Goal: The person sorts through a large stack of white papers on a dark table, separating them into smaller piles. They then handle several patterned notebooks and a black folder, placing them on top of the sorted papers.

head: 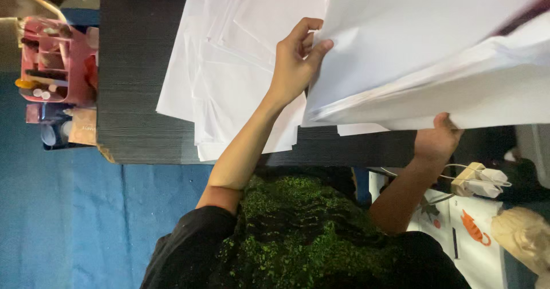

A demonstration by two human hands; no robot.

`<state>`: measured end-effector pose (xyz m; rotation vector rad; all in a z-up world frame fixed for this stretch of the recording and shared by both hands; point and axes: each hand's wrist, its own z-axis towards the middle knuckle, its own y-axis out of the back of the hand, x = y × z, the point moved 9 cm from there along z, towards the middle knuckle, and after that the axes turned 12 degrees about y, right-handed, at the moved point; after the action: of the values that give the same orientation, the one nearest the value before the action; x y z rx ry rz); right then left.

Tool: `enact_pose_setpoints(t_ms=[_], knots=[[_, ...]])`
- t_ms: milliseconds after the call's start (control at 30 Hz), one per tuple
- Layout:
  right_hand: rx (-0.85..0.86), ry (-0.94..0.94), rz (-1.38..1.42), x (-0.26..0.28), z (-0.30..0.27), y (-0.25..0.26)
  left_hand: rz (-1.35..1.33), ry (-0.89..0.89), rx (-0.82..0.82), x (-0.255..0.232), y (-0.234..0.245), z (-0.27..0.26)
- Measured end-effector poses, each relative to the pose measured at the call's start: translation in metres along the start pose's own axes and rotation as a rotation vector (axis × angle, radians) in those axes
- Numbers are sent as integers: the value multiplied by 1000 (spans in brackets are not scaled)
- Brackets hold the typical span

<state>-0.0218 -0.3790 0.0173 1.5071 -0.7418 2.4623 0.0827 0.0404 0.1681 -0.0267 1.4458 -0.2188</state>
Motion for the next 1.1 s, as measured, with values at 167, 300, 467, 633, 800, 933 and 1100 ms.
enact_pose_setpoints(t_ms=[167, 300, 467, 633, 800, 933, 1100], knots=[[37, 11, 66, -14, -4, -59, 142, -135, 24, -58, 10, -55], [-55, 16, 179, -6, -17, -105, 182, -240, -6, -59, 26, -75], [235, 58, 11, 9, -32, -156, 191, -144, -115, -5, 52, -85], [320, -39, -101, -6, -44, -149, 96, 45, -167, 55, 50, -90], [237, -35, -14, -18, -40, -125, 186, -137, -110, 50, 25, -96], [113, 87, -195, 17, -15, -99, 107, 260, 95, 97, 0, -74], [-10, 116, 88, 75, 21, -60, 124, 126, 53, 103, -16, -2]])
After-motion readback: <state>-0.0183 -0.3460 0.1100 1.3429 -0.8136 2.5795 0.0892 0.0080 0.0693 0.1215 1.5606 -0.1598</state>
